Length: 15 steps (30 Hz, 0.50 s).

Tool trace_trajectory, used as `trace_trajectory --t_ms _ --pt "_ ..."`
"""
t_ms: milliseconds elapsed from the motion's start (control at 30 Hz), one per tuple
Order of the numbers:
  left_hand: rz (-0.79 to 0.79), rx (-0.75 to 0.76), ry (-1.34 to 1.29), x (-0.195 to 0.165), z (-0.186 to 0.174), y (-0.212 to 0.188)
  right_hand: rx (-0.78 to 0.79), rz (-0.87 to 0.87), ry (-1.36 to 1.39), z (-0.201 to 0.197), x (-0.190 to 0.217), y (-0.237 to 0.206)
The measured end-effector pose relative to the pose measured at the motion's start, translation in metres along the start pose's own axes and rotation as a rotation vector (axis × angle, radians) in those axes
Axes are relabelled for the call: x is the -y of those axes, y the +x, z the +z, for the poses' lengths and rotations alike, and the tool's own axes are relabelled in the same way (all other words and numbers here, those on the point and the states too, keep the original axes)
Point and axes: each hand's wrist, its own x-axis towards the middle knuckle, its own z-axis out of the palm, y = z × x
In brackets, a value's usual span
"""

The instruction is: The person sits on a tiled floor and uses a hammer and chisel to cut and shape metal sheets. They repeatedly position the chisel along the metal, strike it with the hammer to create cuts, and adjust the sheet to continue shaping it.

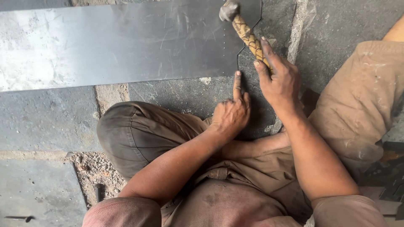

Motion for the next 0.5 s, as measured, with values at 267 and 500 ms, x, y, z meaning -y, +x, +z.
trace_trajectory --t_ms 267,500 --pt "-0.021 -0.070 -0.040 -0.004 -0.008 -0.001 -0.056 -0.022 -0.007 0.000 0.005 -0.001" --pt "-0.042 -0.064 -0.050 -0.004 -0.002 -0.003 -0.072 -0.006 0.049 0.000 0.001 -0.016"
